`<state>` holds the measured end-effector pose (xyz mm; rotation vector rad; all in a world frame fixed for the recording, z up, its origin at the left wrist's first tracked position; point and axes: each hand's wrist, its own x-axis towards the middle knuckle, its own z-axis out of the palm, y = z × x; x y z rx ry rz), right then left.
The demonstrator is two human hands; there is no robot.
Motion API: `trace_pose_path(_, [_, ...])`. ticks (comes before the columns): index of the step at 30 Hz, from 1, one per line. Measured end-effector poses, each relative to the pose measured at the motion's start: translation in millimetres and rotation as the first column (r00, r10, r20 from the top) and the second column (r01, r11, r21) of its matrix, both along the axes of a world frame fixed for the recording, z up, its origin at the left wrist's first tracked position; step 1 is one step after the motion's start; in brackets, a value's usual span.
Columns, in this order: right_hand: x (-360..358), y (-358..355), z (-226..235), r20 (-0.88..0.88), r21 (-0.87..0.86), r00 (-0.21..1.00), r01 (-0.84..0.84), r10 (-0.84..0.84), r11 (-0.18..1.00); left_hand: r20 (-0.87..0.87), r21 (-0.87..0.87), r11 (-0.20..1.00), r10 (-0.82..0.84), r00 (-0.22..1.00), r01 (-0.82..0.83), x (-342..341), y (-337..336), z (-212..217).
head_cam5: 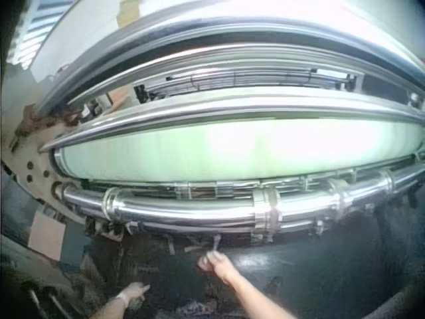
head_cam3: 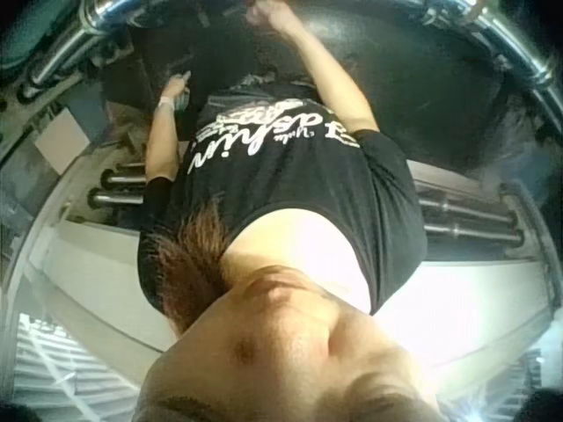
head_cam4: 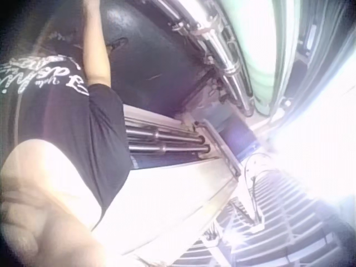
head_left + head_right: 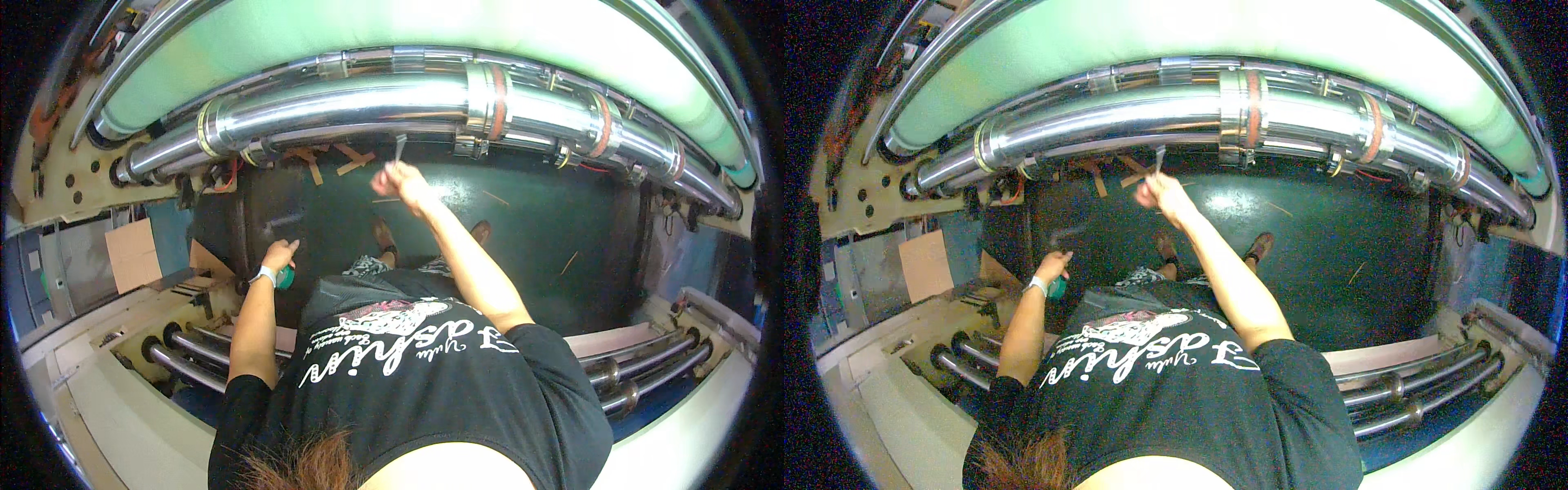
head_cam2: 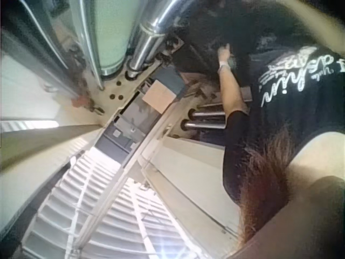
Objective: The person uses a metal ruler to measure the circumference of several large, horizontal metal pipes on a machine. They wrap the ruler around the pipes and mark the measurement points with a pen. The person then uses a roll of green tape to wrap around the measured sections of the pipes.
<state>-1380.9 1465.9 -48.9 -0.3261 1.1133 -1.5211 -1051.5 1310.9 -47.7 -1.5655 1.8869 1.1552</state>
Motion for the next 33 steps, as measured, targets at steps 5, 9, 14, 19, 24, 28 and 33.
trace_pose_path(5, [-45.5, 96.3, -23.3, -0.860, 0.416, 0.398, 0.189, 0.318, 0.889, 0.018, -0.068, 0.980, -0.188, 0.982, 0.188, -70.3, -8.4, 27.9])
trace_pose_path(9, [-94.2, 118.0, 12.1, -0.957, 0.272, 0.000, 0.351, 0.290, 0.896, 0.028, -0.034, 0.976, -0.215, 0.976, 0.215, -77.2, -5.1, -0.5])
trace_pose_path(14, [-126.6, 121.2, 29.8, -0.921, 0.267, -0.184, 0.344, 0.343, 0.900, 0.056, 0.018, 0.960, -0.282, 0.958, 0.281, -73.9, 2.6, -22.1])
trace_pose_path(19, [-140.4, 115.8, 31.0, -0.873, 0.289, -0.307, 0.300, 0.379, 0.909, 0.092, 0.008, 0.971, -0.240, 0.966, 0.241, -62.5, 1.5, -17.7])
trace_pose_path(24, [-164.0, 104.8, 35.5, -0.834, 0.275, -0.427, 0.226, 0.349, 0.934, 0.122, 0.023, 0.977, -0.213, 0.969, 0.212, -39.5, 2.7, -24.0])
trace_pose_path(28, [-167.4, 112.9, 13.0, -0.832, 0.293, -0.405, 0.261, 0.380, 0.920, 0.106, 0.037, 0.985, -0.172, 0.979, 0.169, -28.5, 4.9, -30.1])
trace_pose_path(33, [-142.7, 116.4, -15.5, -0.920, 0.125, -0.294, 0.409, 0.261, 0.904, 0.141, 0.029, 0.971, -0.240, 0.960, 0.238, -34.4, 1.0, -14.6])
